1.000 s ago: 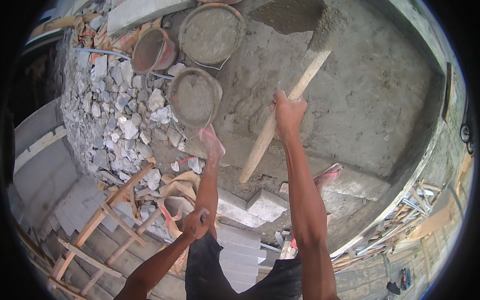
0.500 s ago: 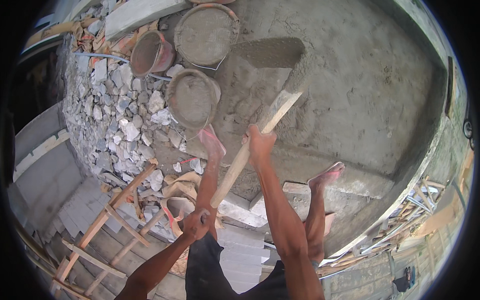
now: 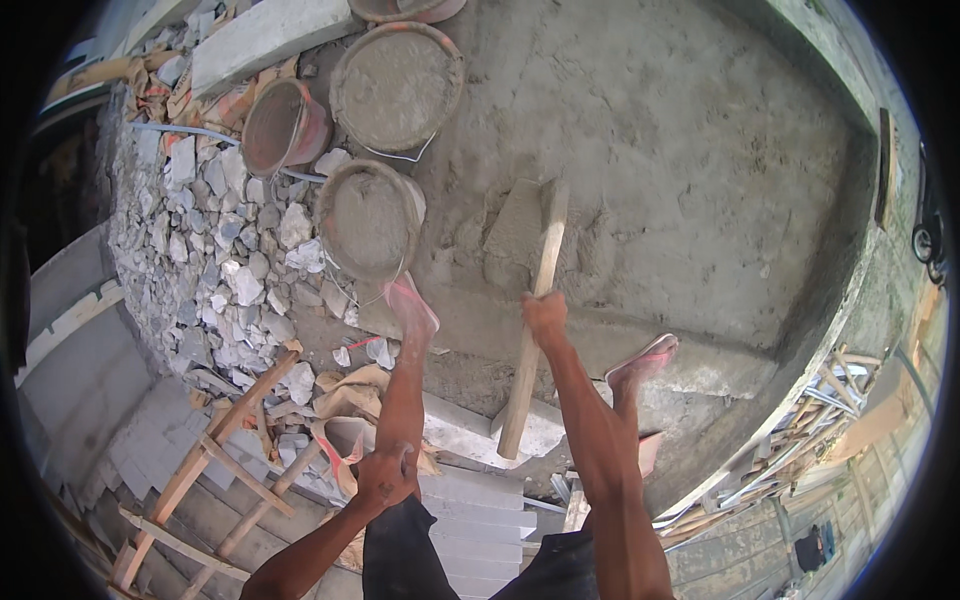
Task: The person uses a hoe to mix cement and sand on a construction site, then uses the hoe to fill plastic buckets with the mixture.
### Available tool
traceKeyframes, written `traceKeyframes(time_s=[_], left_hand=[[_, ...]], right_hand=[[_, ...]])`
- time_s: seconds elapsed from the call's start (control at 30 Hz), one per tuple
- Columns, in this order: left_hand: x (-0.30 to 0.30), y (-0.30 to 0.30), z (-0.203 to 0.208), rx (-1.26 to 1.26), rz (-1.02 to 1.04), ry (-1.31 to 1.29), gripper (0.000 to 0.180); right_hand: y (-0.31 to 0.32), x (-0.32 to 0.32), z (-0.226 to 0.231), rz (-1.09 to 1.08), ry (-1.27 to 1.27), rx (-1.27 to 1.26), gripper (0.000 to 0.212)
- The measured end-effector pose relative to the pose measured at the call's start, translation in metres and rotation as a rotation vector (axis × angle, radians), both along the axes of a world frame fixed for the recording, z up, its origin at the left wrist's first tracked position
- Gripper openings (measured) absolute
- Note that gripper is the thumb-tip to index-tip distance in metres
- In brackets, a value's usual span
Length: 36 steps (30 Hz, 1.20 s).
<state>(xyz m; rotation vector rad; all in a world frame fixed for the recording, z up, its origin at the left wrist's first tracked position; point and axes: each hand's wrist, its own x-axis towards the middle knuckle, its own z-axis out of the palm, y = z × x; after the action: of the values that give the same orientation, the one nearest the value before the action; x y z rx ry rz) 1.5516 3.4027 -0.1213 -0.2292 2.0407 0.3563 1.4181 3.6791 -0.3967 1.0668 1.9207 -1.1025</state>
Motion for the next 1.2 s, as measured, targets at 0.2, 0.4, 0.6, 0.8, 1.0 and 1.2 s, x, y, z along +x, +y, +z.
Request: traceKeyframes(time_s=[0.2,0.4,0.6,0.8,1.0,1.2], left_hand=[[-0.055,0.045,-0.026,0.591,0.848,-0.114,0.050],[-0.149,0.142,-0.092,0.851,1.480,-0.590,0.068],[-0.142,0.147,-0.094,0.892,1.462,-0.568,0.066],[-0.144,0.151,-0.099,0.740,1.209,-0.466,0.066],[-0.172,0.152,-0.086,0.646,1.228,-0.575,0.060],[-0.160,0.157,-0.092,0.571,1.309,-0.567,0.055]], right_hand=[[0.017,-0.039,-0.032,0.019,-0.033,-0.060,0.055],[-0.017,-0.131,-0.030,0.524,-0.271,0.146,0.081],[-0.077,-0.415,-0.023,-0.058,0.357,-0.393,0.082],[-0.142,-0.544,-0.013,-0.091,0.399,-0.315,0.060],[0.005,-0.538,-0.022,-0.068,0.646,-0.365,0.032],[0.185,-0.337,-0.045,-0.652,0.606,-0.471,0.037]])
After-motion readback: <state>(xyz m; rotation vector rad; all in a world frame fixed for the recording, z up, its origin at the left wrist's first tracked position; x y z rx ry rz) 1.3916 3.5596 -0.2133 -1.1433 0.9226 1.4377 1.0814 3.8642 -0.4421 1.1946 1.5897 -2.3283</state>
